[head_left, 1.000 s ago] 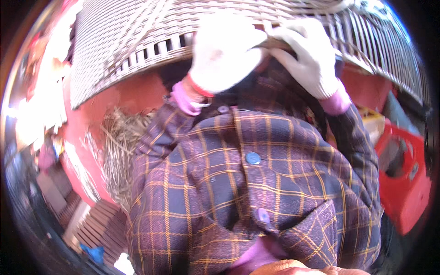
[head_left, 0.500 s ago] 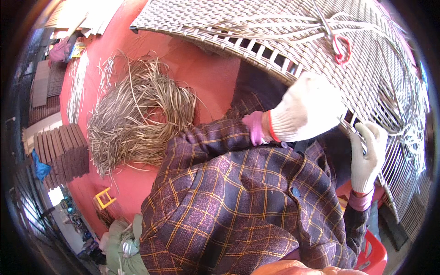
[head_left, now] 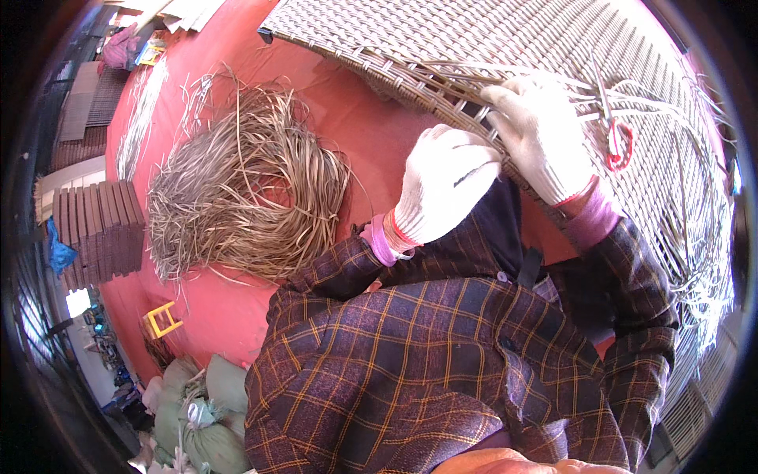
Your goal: The person weaves a flat wicker basket by hand, threading thin strips through the existing grid pattern. They use both hands to pull the strips tight and occasionally use a pair of scissors to trim the ends.
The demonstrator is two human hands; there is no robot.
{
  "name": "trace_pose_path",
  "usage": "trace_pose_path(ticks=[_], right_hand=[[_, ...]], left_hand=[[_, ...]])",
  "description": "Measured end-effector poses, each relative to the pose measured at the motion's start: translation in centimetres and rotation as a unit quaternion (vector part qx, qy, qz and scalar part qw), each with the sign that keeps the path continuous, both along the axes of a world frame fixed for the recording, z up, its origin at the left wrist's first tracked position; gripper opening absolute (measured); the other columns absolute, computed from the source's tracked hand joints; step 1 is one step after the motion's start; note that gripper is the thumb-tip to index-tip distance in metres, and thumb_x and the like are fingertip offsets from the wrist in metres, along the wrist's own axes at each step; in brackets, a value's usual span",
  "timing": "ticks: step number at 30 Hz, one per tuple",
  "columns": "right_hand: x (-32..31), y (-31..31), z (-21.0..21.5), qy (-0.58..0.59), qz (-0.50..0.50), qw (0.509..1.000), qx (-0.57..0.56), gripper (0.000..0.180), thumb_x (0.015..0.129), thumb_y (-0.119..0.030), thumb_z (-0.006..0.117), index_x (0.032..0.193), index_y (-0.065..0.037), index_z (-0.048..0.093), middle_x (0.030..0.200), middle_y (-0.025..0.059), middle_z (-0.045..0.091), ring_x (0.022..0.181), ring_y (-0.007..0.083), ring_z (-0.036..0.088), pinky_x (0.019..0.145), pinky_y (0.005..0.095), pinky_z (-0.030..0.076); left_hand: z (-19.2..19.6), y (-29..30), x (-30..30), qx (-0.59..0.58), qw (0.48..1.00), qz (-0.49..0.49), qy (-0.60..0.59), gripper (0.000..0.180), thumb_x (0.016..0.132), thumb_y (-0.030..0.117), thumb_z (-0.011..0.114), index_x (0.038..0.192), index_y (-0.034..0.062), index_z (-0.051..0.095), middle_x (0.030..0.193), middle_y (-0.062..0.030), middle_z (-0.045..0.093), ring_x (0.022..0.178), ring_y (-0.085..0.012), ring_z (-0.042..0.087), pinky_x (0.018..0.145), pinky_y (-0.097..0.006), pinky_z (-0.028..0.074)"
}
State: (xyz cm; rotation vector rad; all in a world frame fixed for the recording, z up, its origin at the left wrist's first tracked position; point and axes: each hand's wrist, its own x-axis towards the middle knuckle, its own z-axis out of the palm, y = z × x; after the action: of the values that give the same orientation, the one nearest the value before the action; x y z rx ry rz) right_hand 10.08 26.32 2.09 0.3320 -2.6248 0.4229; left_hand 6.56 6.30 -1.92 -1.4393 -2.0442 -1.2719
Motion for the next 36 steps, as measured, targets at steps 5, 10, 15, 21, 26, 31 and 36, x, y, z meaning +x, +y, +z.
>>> trace_pose_path(ticks=[5,10,15,21,26,31,36], right_hand=[[-0.7,-0.2,0.4,0.01,0.001,1.0,0.015,0.011,0.091,-0.016,0.073,0.099,-0.008,0.071,0.089,0.0121,0.065,0.094,0.0346,0.064,0.087,0.048,0.048],[0.0,-0.7,1.2,-0.034,-0.011,0.999,0.014,0.011,0.092,-0.018,0.073,0.094,-0.008,0.068,0.085,0.0144,0.066,0.09,0.0361,0.066,0.083,0.0487,0.05],[-1.2,-1.1,1.1,-0.073,-0.048,0.996,0.025,0.014,0.097,-0.02,0.071,0.098,-0.007,0.067,0.084,0.0162,0.068,0.084,0.0377,0.068,0.076,0.0478,0.054],[-1.2,-1.2,2.0,-0.074,-0.021,0.997,-0.029,0.013,0.1,-0.022,0.07,0.101,-0.009,0.069,0.085,0.0161,0.07,0.079,0.0348,0.071,0.072,0.0454,0.056],[-2.8,0.6,1.7,-0.128,-0.094,0.982,-0.099,0.013,0.1,-0.014,0.073,0.109,-0.004,0.074,0.092,0.0201,0.074,0.082,0.0329,0.075,0.077,0.0385,0.057],[-3.4,1.8,0.2,-0.085,-0.058,0.978,-0.18,0.016,0.099,-0.014,0.074,0.11,-0.002,0.076,0.094,0.0189,0.076,0.085,0.0325,0.076,0.079,0.0372,0.057],[-2.3,2.2,-0.3,-0.064,-0.061,0.986,-0.142,0.018,0.1,-0.018,0.074,0.112,-0.005,0.078,0.102,0.0168,0.078,0.095,0.0341,0.076,0.086,0.0384,0.059]], left_hand=[[-0.4,-0.5,-0.7,0.004,1.0,0.011,0.0,0.013,0.085,0.01,0.079,0.097,0.0042,0.076,0.098,-0.0081,0.076,0.089,-0.0283,0.07,0.08,-0.04,0.056],[-1.3,-0.2,-0.4,0.005,0.999,0.024,0.025,0.016,0.079,0.015,0.077,0.093,0.007,0.077,0.1,-0.0026,0.075,0.094,-0.0245,0.069,0.08,-0.043,0.053],[-1.6,-0.7,-1.1,-0.001,1.0,0.009,0.028,0.018,0.078,0.013,0.077,0.095,0.0064,0.075,0.101,-0.004,0.075,0.093,-0.0265,0.069,0.081,-0.043,0.055],[-0.9,-0.6,0.0,-0.008,1.0,0.016,-0.022,0.02,0.08,0.012,0.078,0.099,0.0053,0.076,0.101,-0.0049,0.075,0.094,-0.0276,0.069,0.08,-0.044,0.054],[-1.0,-0.5,0.4,0.031,0.998,0.009,-0.047,0.018,0.082,0.009,0.081,0.099,0.0063,0.078,0.097,-0.0062,0.075,0.09,-0.0275,0.069,0.079,-0.042,0.052],[-0.1,-0.9,0.0,0.043,0.988,0.007,-0.149,0.018,0.082,0.01,0.082,0.1,0.0112,0.077,0.094,-0.0041,0.073,0.085,-0.0261,0.068,0.076,-0.041,0.05],[2.1,-4.1,-6.3,0.026,0.996,0.087,0.012,0.018,0.088,0.006,0.079,0.106,0.0066,0.078,0.101,-0.0084,0.076,0.095,-0.0272,0.072,0.085,-0.042,0.055]])
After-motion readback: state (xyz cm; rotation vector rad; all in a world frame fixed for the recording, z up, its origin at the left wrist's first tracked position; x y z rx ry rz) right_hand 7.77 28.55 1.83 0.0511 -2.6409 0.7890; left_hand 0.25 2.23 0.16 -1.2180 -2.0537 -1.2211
